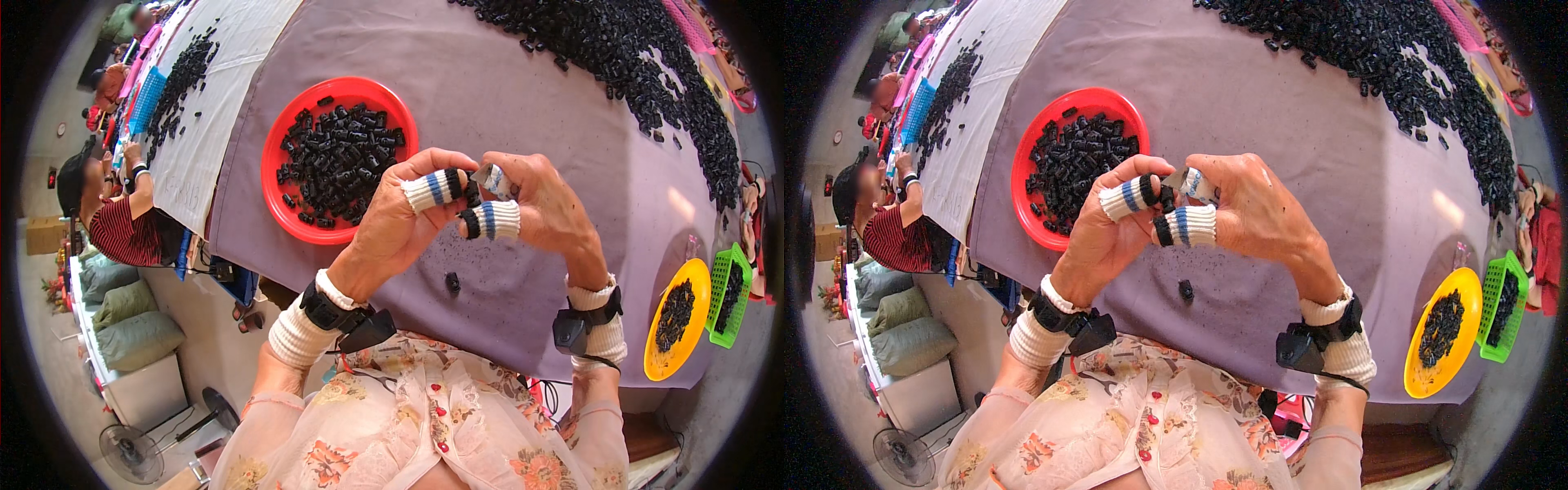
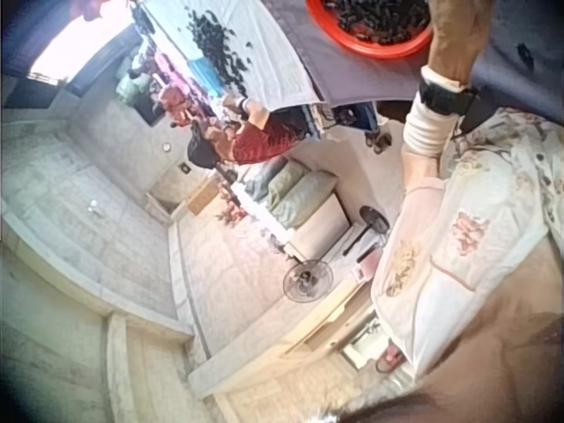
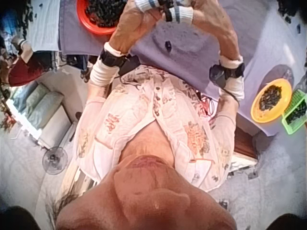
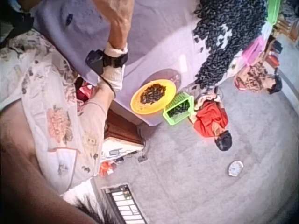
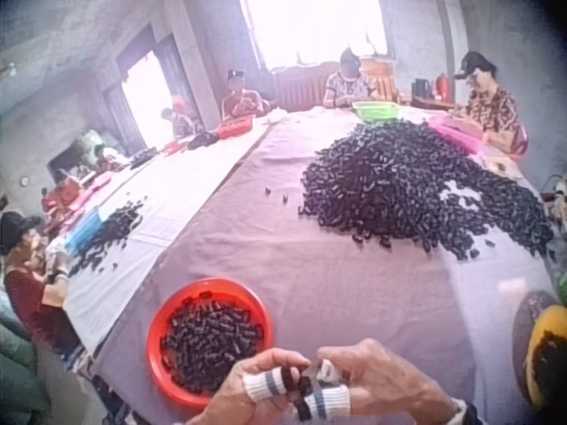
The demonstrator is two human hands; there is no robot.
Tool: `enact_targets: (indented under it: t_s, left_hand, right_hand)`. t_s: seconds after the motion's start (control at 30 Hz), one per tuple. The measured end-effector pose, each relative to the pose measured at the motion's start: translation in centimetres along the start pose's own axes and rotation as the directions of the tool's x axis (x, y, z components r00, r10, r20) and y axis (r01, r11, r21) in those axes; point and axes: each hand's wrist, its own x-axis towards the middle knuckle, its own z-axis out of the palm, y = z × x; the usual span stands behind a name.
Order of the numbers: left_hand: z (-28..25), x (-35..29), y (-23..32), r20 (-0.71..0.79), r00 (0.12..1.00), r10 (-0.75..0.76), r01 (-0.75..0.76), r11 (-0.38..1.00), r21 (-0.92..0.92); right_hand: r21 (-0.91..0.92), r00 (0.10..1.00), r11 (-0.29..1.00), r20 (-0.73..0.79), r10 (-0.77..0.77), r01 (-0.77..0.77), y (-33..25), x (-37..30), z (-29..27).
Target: Assembling small black plastic components by hand in a factory setting.
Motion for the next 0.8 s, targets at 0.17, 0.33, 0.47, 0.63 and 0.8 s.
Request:
enact_targets:
  t_s: [0.17, 0.33, 0.47, 0.63, 0.8]
  left_hand:
    - [-0.1, 0.0, 0.3, 0.008, 1.000, 0.014, -0.014, 0.998, 0.058]
    - [-0.2, 0.1, 0.1, -0.003, 1.000, 0.008, -0.008, 0.999, 0.049]
    - [-0.2, 0.1, 0.1, -0.010, 1.000, -0.003, 0.003, 0.999, 0.045]
    - [-0.5, 0.0, 0.0, -0.029, 1.000, -0.010, 0.011, 0.998, 0.056]
    - [-0.6, -0.2, 0.0, -0.038, 0.999, -0.018, 0.021, 0.996, 0.088]
  right_hand:
    - [-0.017, 0.999, 1.000, 0.044, 0.011, -0.010, 0.2, 0.2, -0.3]
    - [0.044, 0.998, 0.999, 0.066, 0.026, -0.029, 0.5, 0.1, 0.1]
    - [0.050, 0.999, 0.999, 0.044, 0.005, -0.007, 0.6, 0.0, 0.3]
    - [0.073, 0.999, 0.997, 0.042, -0.008, 0.005, 0.9, -0.1, 0.7]
    - [0.069, 0.998, 0.997, 0.040, -0.042, 0.039, 1.5, -0.3, 1.1]
